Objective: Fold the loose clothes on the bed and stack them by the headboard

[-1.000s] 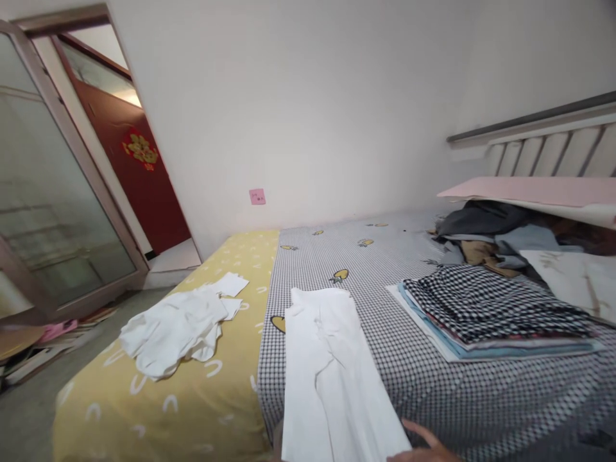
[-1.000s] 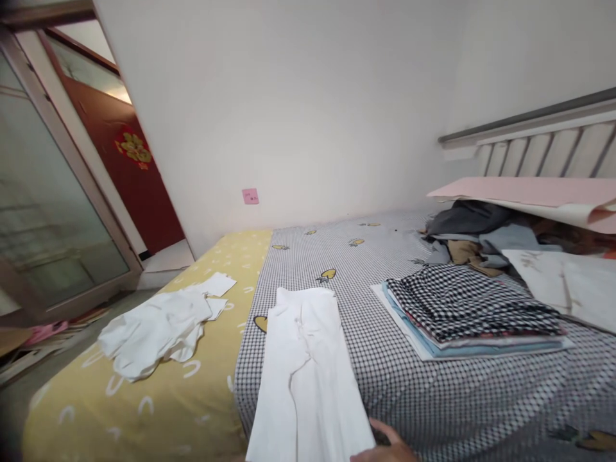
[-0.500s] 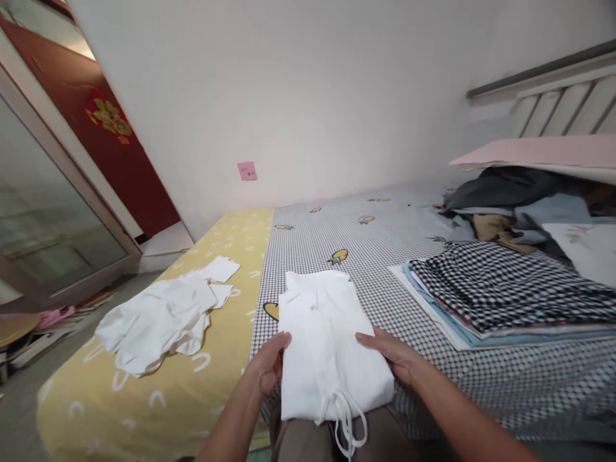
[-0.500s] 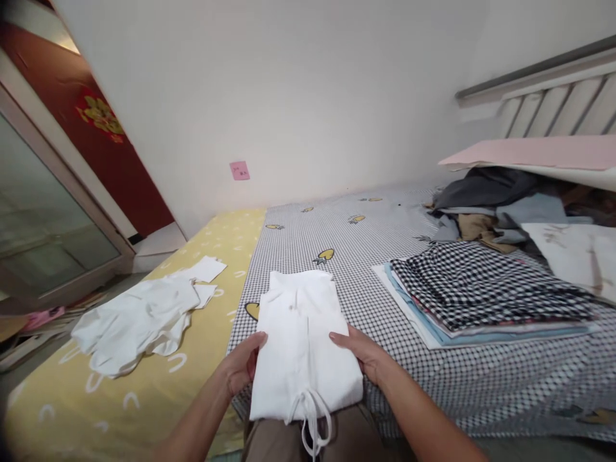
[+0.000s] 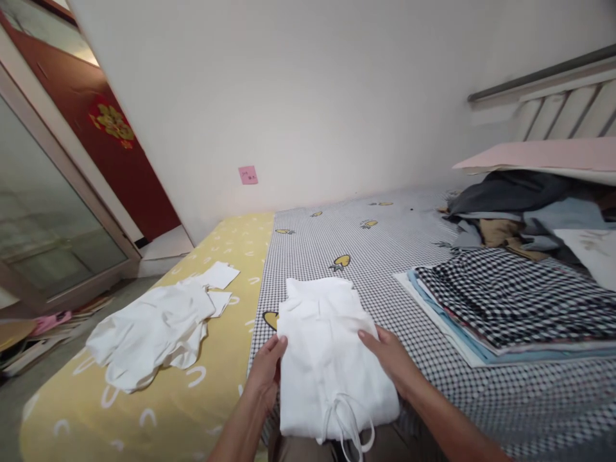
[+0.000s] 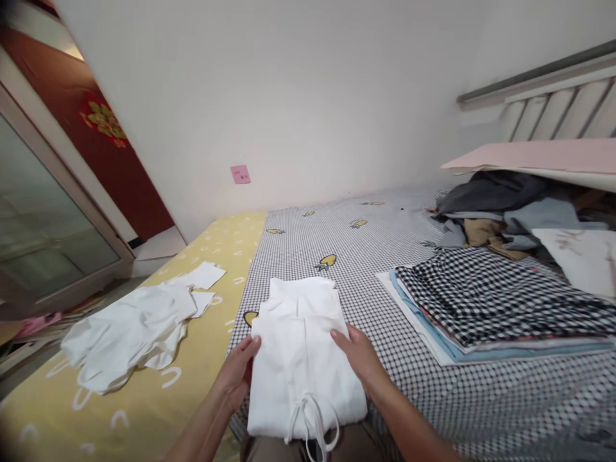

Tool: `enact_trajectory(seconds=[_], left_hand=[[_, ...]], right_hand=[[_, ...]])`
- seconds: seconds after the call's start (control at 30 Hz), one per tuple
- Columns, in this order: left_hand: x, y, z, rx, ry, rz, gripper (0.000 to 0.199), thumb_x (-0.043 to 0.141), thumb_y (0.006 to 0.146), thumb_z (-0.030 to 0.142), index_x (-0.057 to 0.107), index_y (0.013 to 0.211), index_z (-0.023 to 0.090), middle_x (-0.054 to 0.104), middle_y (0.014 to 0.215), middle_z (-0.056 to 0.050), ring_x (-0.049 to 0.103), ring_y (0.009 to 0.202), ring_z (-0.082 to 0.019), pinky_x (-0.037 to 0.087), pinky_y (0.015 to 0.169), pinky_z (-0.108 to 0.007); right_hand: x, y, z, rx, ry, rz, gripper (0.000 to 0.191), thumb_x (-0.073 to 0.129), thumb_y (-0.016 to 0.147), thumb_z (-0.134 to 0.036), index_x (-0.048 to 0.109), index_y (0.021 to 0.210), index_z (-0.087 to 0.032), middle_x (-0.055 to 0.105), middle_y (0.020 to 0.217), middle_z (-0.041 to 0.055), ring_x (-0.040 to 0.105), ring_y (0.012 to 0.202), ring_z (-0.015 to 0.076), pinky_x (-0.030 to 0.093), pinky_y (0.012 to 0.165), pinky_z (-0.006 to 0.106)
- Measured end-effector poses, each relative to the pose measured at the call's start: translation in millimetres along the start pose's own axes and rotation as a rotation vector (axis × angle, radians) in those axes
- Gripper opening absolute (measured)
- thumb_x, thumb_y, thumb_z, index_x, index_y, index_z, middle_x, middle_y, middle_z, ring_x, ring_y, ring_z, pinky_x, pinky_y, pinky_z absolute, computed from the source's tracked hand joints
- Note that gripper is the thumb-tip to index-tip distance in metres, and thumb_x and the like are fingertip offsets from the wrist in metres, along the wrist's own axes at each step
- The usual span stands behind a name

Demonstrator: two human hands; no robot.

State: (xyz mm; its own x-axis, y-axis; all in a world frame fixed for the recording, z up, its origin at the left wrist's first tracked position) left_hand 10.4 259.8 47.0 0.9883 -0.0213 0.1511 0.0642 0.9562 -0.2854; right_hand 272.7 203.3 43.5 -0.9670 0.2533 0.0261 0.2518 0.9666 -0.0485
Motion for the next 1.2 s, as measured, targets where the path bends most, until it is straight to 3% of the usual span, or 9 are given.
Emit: enact_trajectory(seconds=[0.13,0.23,0.37,0.47,0.63,0.73,0.93,1.03,1.2], left_hand=[[-0.4,15,16,0.124,0.263,0.157,0.022,0.072,0.072,0.024,0.065,0.092,0.016,0.072,0.081,-0.006,0.071,0.089,-0.029,0.056,0.084,-0.044],[8.2,8,30,0.315,0.459,0.271,0.034,0.065,0.075,0.012,0.066,0.109,0.016,0.068,0.118,-0.014,0.059,0.122,-0.032,0.042,0.108,-0.052],[55.3,-37,47,1.173,1.059,0.342,0.043,0.047,0.090,0.007,0.061,0.128,0.021,0.054,0.147,-0.015,0.040,0.144,-0.027,0.014,0.123,-0.057],[93.4,-46,25,1.581,1.400,0.184,0.043,0.049,0.096,0.018,0.054,0.138,0.021,0.050,0.153,-0.009,0.036,0.147,-0.024,0.011,0.126,-0.052],[93.8,18,-17,1.286,1.555,0.184,0.048,0.042,0.100,0.039,0.044,0.148,0.031,0.054,0.149,-0.003,0.051,0.136,-0.023,0.031,0.118,-0.050],[83.4,43,-36,1.145,1.539,0.134,0.054,0.041,0.100,0.041,0.028,0.153,0.041,0.044,0.156,0.002,0.047,0.140,-0.024,0.039,0.113,-0.051],[82.2,48,-45,1.069,1.503,0.111,0.057,0.041,0.100,0.043,0.021,0.153,0.044,0.037,0.159,0.003,0.044,0.142,-0.027,0.039,0.113,-0.058],[82.8,48,-45,1.045,1.489,0.099,0.056,0.041,0.100,0.045,0.020,0.153,0.045,0.037,0.158,0.004,0.044,0.142,-0.027,0.039,0.113,-0.058],[81.7,46,-41,0.991,1.418,0.085,0.057,0.042,0.098,0.056,0.022,0.151,0.049,0.037,0.158,0.008,0.043,0.143,-0.025,0.038,0.115,-0.057]], right_hand=[[-7,20,-5,-0.044,-0.441,0.182,0.044,0.057,0.081,-0.034,0.066,0.121,-0.018,0.074,0.111,0.0114,0.068,0.106,0.0298,0.050,0.094,0.044],[-13,23,-12,-0.115,-0.631,0.281,0.055,0.054,0.084,-0.030,0.053,0.139,-0.021,0.066,0.128,0.0134,0.062,0.115,0.0307,0.047,0.095,0.047],[-7,9,-27,-0.507,-0.926,0.513,0.046,0.036,0.097,-0.030,0.049,0.141,-0.024,0.057,0.141,0.0129,0.051,0.130,0.0302,0.038,0.104,0.055],[20,13,-16,-0.680,-1.066,0.377,0.047,0.030,0.099,-0.022,0.051,0.140,-0.028,0.061,0.140,0.0072,0.049,0.134,0.0254,0.026,0.115,0.056],[42,46,22,-0.386,-1.275,0.111,0.047,0.044,0.097,-0.032,0.050,0.143,-0.037,0.048,0.154,0.0016,0.034,0.145,0.0365,0.020,0.111,0.071],[30,67,13,-0.295,-1.255,0.023,0.040,0.044,0.097,-0.030,0.061,0.132,-0.038,0.056,0.147,0.0008,0.045,0.137,0.0323,0.033,0.107,0.059],[14,147,-44,-0.196,-1.212,0.243,0.043,0.036,0.098,-0.023,0.058,0.134,-0.027,0.060,0.140,0.0082,0.051,0.127,0.0246,0.032,0.104,0.046],[36,191,-44,-0.201,-1.207,0.114,0.047,0.056,0.090,-0.029,0.057,0.136,-0.031,0.058,0.143,0.0073,0.049,0.128,0.0273,0.030,0.102,0.047],[58,204,-42,-0.248,-1.169,-0.099,0.015,0.061,0.084,-0.025,0.076,0.087,-0.026,0.074,0.099,0.0041,0.060,0.100,0.0234,0.032,0.092,0.043]])
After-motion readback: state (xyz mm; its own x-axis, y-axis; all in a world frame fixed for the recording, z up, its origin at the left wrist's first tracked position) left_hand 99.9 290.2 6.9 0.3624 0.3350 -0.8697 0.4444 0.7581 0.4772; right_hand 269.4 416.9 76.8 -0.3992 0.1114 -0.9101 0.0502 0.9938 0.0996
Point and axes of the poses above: each hand's wrist, its own y-axis towards the middle knuckle, its own x-axis out of the palm, z = x × y, the point moved 4 cm from there along y, towards the middle knuckle
